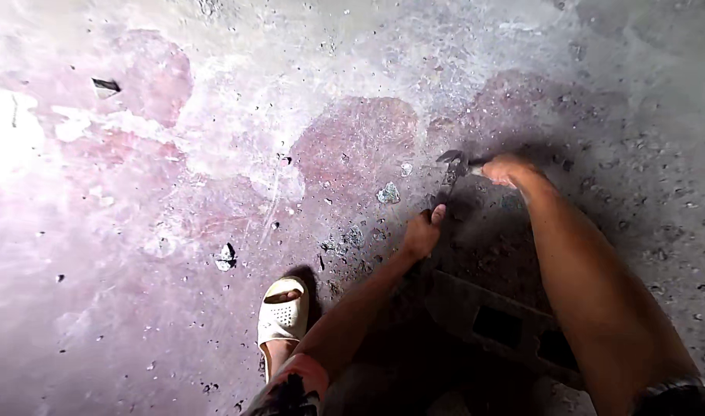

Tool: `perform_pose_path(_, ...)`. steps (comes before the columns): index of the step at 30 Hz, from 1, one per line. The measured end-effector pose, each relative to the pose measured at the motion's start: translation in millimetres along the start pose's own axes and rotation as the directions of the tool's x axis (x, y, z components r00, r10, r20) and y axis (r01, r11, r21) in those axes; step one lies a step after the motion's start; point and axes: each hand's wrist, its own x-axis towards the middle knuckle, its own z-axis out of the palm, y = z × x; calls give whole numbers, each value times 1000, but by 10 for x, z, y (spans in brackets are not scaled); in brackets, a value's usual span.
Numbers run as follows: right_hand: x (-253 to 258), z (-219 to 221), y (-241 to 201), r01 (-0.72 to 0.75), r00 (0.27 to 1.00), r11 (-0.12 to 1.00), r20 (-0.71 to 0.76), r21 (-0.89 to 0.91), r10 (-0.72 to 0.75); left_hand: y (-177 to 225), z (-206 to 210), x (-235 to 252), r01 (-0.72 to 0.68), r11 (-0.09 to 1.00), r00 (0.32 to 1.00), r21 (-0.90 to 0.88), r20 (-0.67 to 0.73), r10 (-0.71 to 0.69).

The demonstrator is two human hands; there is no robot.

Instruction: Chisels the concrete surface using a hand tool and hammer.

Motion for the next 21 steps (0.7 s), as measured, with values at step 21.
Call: perform_pose_path(21,179,91,301,-13,1000,997,-5,82,13,200,-112,263,-159,966,923,-202,-377,73)
